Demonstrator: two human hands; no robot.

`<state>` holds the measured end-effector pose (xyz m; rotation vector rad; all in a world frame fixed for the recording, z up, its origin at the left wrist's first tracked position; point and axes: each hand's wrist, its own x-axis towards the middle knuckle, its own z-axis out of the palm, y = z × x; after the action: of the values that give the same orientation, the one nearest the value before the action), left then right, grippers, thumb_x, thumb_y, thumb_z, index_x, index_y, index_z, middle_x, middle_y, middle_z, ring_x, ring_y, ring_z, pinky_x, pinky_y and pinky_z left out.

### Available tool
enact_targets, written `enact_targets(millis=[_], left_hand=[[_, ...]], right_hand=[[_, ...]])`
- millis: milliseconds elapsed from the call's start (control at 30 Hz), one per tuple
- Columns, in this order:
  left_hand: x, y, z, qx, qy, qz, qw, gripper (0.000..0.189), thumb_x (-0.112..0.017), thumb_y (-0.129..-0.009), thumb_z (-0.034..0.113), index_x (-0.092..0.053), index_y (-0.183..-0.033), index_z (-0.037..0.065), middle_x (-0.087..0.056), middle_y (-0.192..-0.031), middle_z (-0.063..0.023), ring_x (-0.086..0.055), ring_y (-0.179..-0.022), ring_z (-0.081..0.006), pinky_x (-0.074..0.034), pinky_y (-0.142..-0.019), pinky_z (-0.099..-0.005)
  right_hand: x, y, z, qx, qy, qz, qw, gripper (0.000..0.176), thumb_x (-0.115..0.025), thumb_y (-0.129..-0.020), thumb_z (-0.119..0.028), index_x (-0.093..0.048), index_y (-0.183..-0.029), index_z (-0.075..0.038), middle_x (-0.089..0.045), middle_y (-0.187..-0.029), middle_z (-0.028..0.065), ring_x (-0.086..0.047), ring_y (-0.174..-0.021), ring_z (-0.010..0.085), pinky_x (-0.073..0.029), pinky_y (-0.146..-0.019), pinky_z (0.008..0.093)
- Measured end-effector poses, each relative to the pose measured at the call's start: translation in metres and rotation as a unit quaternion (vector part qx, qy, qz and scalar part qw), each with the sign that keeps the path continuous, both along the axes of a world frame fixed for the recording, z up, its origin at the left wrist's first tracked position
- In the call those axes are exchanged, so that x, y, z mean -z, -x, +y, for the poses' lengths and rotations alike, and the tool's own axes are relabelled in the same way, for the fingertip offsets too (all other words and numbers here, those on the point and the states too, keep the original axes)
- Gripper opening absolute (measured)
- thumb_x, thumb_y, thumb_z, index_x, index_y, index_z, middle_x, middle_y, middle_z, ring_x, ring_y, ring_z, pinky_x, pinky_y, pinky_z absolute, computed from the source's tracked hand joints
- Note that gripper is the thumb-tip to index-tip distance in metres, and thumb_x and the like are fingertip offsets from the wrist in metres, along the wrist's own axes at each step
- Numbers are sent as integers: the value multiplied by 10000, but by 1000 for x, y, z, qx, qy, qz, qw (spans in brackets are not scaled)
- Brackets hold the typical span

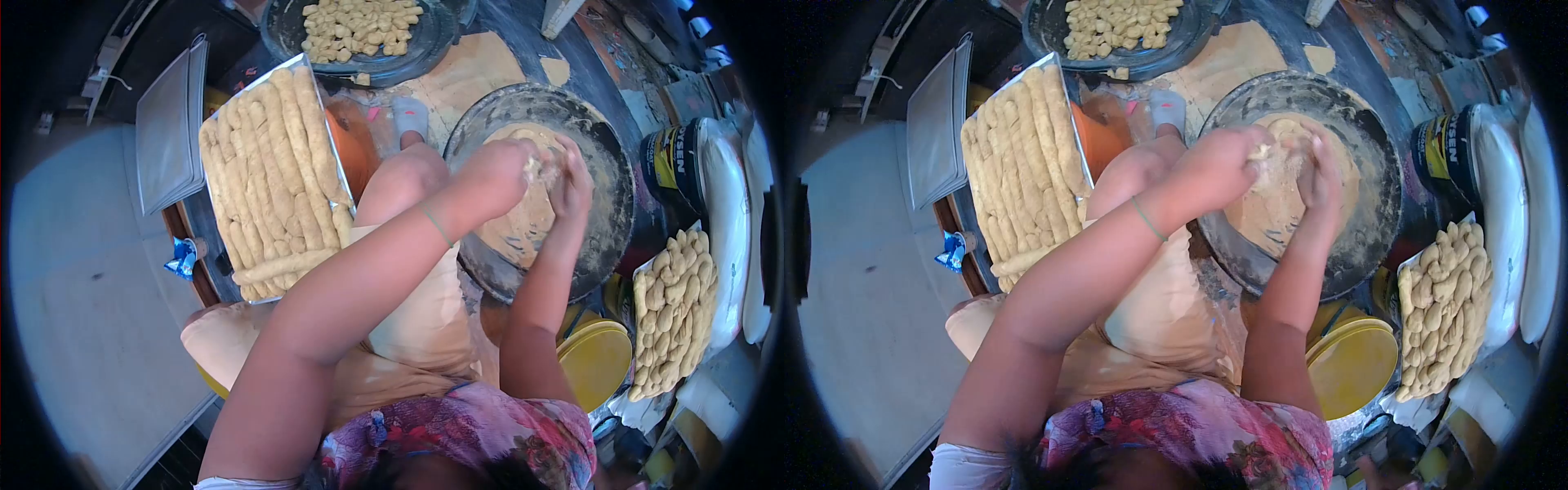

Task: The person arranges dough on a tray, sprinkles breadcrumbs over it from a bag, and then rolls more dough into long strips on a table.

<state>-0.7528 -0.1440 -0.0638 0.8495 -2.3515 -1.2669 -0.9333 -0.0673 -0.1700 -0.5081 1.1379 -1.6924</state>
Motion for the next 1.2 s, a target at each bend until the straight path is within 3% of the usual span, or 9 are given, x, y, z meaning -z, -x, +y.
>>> enact_targets(millis=[200,267,333,467,567,667,767,967,1200], left_hand=[[-13,1,-9,-68,-87,-26,994,190,-604,-856,103,-606,-1034,37,-650,-927,-210,-624,-857,-353,-480,-736,-411],[-13,-3,-12,-87,-69,-26,993,177,-605,-866,111,-610,-1030,46,-647,-885,-197,-616,-823,-336,-479,-724,-402],[-15,-6,-17,-102,-61,-18,993,172,-608,-873,119,-611,-1031,53,-644,-855,-185,-606,-798,-329,-477,-721,-397],[-17,-15,-23,-107,-40,-17,993,175,-606,-879,132,-607,-1038,60,-643,-837,-181,-596,-786,-354,-476,-734,-403],[-13,-18,-23,-103,-6,-31,994,169,-597,-882,132,-601,-1035,61,-646,-842,-196,-600,-815,-383,-476,-745,-420],[-1,-18,-21,-106,17,-38,994,158,-582,-886,130,-597,-1026,58,-648,-849,-211,-604,-859,-403,-474,-759,-439],[0,-16,-18,-96,11,-73,993,155,-562,-900,136,-597,-1027,55,-653,-867,-213,-615,-881,-395,-473,-772,-439],[23,-5,-6,-94,-58,-39,993,164,-507,-870,76,-601,-994,24,-653,-900,-235,-630,-867,-408,-479,-783,-463],[35,29,69,-57,-266,126,954,155,-471,-930,88,-594,-984,13,-623,-935,-132,-603,-844,-248,-481,-783,-375]], right_hand=[[274,67,-78,-59,-289,190,936,485,-619,-855,-270,-537,-1291,-73,-593,-1202,166,-558,-1053,230,-481,-831,375],[304,57,-88,-103,-356,436,820,497,-628,-833,-307,-571,-1258,-56,-599,-1208,187,-567,-1120,271,-484,-879,396],[383,40,-92,-125,-389,675,615,493,-632,-815,-341,-612,-1209,-44,-619,-1176,201,-577,-1145,302,-486,-907,412],[310,22,-87,-214,-425,539,695,392,-606,-837,-341,-680,-1027,-6,-650,-1105,173,-657,-939,300,-518,-843,394],[277,1,-49,-66,-315,179,930,272,-583,-858,-243,-672,-959,-7,-659,-985,107,-646,-791,215,-530,-745,342],[215,-13,-5,50,-183,-38,981,166,-574,-860,-152,-651,-912,-14,-625,-825,39,-586,-728,123,-494,-650,273],[119,-24,31,96,-185,4,978,111,-589,-861,-121,-632,-884,-22,-606,-759,29,-569,-722,104,-456,-612,243],[-29,-26,96,-70,-198,379,901,100,-672,-834,-113,-635,-866,-26,-601,-782,30,-561,-720,109,-444,-622,257],[-94,-45,107,39,-37,381,923,240,-683,-848,-193,-617,-991,-11,-606,-945,70,-574,-892,170,-454,-788,304]])
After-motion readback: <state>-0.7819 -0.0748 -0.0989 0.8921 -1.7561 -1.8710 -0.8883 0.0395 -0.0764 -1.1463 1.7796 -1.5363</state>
